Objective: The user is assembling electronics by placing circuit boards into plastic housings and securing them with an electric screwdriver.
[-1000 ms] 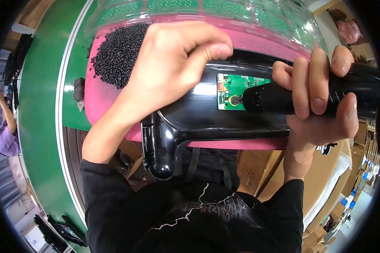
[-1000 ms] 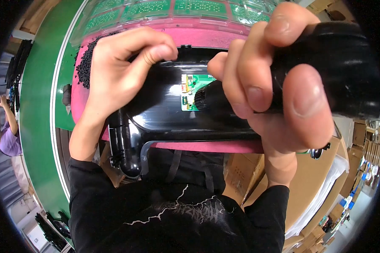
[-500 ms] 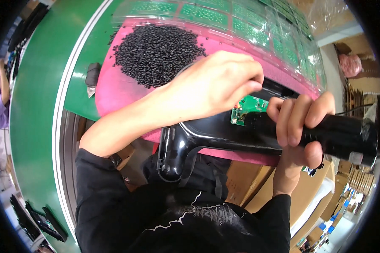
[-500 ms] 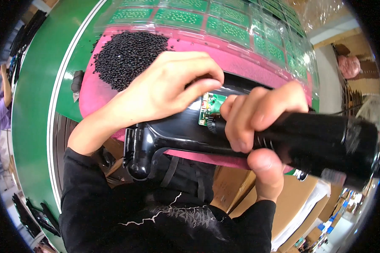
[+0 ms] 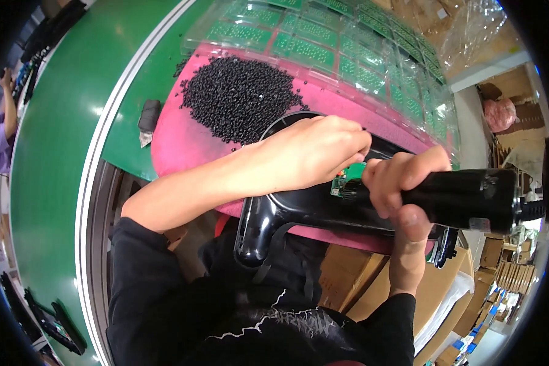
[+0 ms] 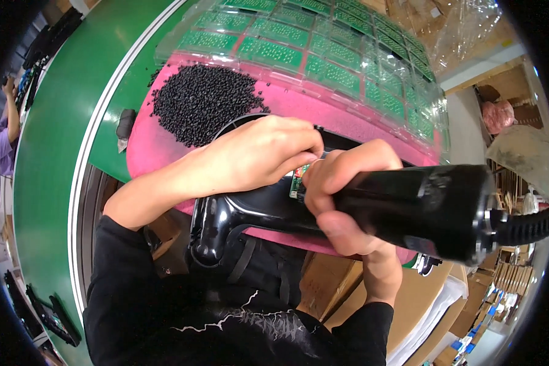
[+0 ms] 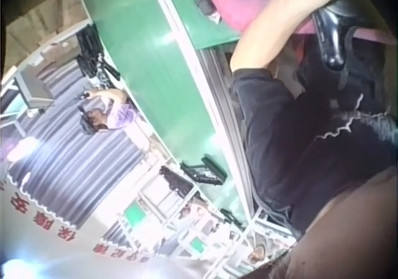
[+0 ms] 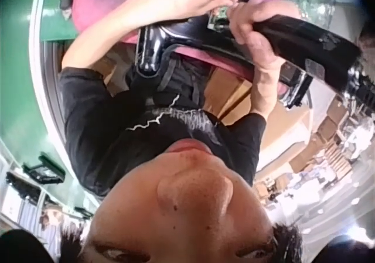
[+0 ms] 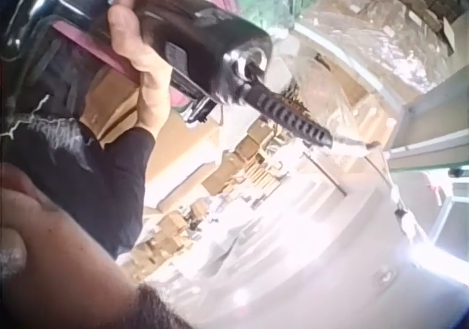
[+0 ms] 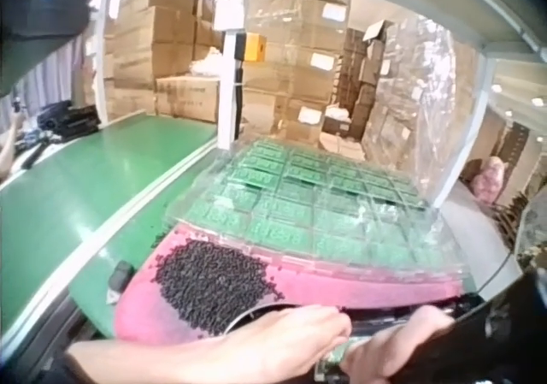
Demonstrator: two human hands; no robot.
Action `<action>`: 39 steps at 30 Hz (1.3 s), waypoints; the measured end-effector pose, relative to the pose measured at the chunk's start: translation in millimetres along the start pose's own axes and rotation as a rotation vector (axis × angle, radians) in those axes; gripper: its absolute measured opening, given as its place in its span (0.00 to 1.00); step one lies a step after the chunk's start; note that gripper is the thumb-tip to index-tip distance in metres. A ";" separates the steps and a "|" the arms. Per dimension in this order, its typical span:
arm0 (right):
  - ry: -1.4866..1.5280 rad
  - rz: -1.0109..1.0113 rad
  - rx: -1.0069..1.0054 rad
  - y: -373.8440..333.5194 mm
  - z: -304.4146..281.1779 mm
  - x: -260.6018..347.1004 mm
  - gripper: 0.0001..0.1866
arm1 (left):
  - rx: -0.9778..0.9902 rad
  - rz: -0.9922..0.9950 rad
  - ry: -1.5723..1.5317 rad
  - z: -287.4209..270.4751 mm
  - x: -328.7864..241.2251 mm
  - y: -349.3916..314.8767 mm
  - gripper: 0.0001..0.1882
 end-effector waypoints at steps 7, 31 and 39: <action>-0.113 0.014 -0.059 -3.2 4.6 0.1 0.20 | 0.120 -0.065 0.089 8.4 0.7 -2.0 0.10; 0.028 -0.369 -0.014 -21.2 -27.8 55.2 0.21 | 0.174 0.007 -0.047 16.2 -9.7 1.7 0.09; 0.221 -0.503 -0.159 -28.1 -59.9 73.2 0.26 | 0.183 -0.113 -0.105 14.6 -4.6 11.7 0.16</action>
Point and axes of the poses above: each hand's wrist, its own y-axis towards the middle knuckle, its own z-axis out of the palm, x = y × z, the point moved 10 cm from there along y, towards the middle knuckle, and after that the axes turned 2 degrees about -x, right-handed, at the moved point
